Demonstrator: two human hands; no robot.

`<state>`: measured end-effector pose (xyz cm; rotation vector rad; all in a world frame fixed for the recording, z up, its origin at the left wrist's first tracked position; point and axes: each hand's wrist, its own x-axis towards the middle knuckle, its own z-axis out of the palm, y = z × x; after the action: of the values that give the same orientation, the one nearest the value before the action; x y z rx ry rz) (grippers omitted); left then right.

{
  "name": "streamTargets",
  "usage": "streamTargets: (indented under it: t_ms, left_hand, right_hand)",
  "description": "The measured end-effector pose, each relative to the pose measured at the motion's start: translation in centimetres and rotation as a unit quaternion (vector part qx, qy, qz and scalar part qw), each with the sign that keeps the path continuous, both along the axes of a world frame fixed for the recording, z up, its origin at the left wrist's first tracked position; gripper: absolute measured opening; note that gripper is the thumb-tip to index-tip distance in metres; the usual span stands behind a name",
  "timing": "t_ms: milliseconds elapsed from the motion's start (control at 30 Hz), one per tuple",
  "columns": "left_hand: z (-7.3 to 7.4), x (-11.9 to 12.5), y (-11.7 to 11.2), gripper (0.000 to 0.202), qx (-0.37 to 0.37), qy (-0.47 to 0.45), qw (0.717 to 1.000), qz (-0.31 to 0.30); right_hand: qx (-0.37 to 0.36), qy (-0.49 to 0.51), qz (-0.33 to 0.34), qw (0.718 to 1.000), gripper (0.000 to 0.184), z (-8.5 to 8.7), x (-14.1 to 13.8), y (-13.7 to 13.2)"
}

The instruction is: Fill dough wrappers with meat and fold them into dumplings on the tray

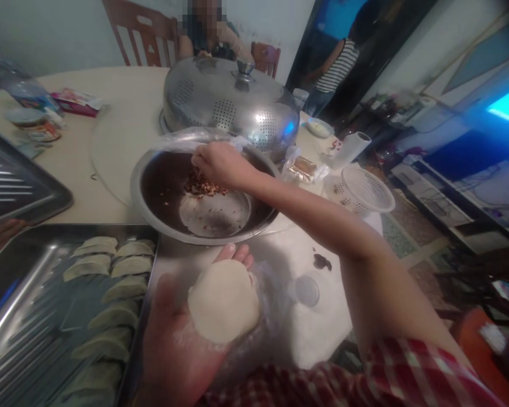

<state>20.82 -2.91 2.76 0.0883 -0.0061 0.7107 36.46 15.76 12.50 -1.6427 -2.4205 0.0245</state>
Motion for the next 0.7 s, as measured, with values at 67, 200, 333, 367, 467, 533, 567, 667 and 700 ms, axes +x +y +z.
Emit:
streamTargets:
  t_ms: [67,200,333,367,467,533,567,667,700]
  left_hand:
    - [0.0,0.1,0.1,0.081,0.009,-0.009,1.000,-0.001]
    - [0.2,0.1,-0.1,0.081,0.011,0.012,1.000,0.008]
    - [0.4,0.0,-0.2,0.080,-0.007,0.050,0.999,0.007]
    - [0.4,0.0,-0.2,0.080,-0.010,0.049,0.999,0.007]
    - [0.4,0.0,-0.2,0.080,-0.005,0.004,1.000,0.003]
    - [0.2,0.1,-0.1,0.081,0.003,-0.047,0.999,-0.004]
    - [0.2,0.1,0.0,0.081,0.006,-0.072,0.997,-0.008]
    - [0.0,0.2,0.1,0.083,0.004,-0.132,0.991,-0.016]
    - [0.0,0.2,0.1,0.082,0.003,-0.146,0.989,-0.018]
  right_hand:
    - [-0.002,0.022,-0.004,1.000,0.035,0.7,-0.4,-0.4]
    - [-0.011,0.057,0.023,0.998,0.032,1.2,-1.8,-0.3]
    - [-0.010,0.033,-0.051,0.998,0.029,-0.4,-1.7,2.1]
    - [0.003,0.030,-0.066,0.997,0.029,-0.7,-1.3,2.7]
    - [0.016,0.011,-0.093,0.995,0.029,-0.6,-0.2,3.0]
    - [0.028,0.000,-0.077,0.997,0.034,0.1,0.4,2.3]
    - [0.037,-0.006,-0.068,0.997,0.036,0.5,0.5,1.7]
    - [0.055,-0.043,-0.056,0.996,0.040,1.2,0.6,0.4]
    - [0.057,-0.058,-0.055,0.995,0.040,1.2,0.5,0.1]
